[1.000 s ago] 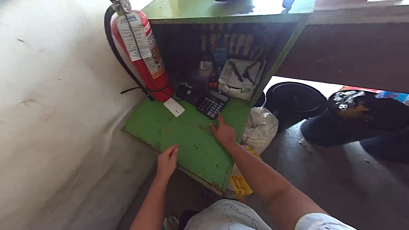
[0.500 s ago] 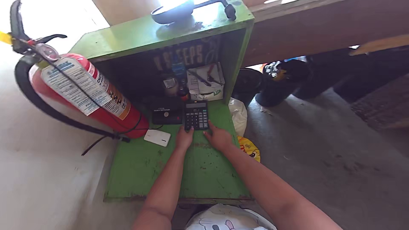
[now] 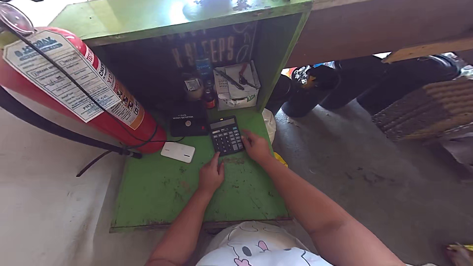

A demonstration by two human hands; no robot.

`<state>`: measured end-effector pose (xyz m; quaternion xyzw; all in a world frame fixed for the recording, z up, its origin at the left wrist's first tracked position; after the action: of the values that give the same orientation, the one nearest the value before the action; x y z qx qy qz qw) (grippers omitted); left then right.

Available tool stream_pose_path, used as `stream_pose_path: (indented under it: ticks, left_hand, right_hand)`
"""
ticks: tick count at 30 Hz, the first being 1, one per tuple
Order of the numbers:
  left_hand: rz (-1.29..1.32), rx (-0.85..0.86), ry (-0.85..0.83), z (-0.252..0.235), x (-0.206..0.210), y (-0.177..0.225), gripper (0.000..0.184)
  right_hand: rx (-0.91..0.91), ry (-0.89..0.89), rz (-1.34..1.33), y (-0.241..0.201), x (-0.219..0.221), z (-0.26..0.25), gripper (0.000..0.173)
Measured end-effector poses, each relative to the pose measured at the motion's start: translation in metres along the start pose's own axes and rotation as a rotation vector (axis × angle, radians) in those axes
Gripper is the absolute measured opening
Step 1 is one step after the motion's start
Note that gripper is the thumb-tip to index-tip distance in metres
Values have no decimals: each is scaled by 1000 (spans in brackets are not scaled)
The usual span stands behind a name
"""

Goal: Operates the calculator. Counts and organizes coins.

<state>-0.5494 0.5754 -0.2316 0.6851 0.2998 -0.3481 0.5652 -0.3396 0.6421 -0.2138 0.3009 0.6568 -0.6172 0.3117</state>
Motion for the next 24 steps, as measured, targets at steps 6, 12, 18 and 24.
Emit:
stream_pose_path:
  ticks: [6, 12, 18, 24]
  left_hand:
    - [-73, 58, 23, 2, 2, 3, 46]
    - [78, -120, 17, -8, -5, -4, 44]
    - [30, -337, -130, -32, -13, -3, 46]
    - [-196, -349, -227, -42, -14, 8, 47]
  right_hand:
    - [-142, -58, 164, 4, 19, -28, 54]
    - [-207, -38, 178, 7, 21, -27, 58]
    - [-213, -54, 213, 7, 26, -27, 59]
    - [-308, 52, 113, 6, 21, -21, 51]
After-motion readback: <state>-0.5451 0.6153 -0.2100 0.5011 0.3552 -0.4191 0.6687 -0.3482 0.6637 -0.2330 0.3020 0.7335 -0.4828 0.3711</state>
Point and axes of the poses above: each hand's wrist, its own z-axis away from the middle knuckle, its own x-axis out of the palm, y = z × x, the point moved 6 cm from there along -z, towards the middle knuckle, and after that the axes turned 3 degrees about -x, right-handed, at the moved point
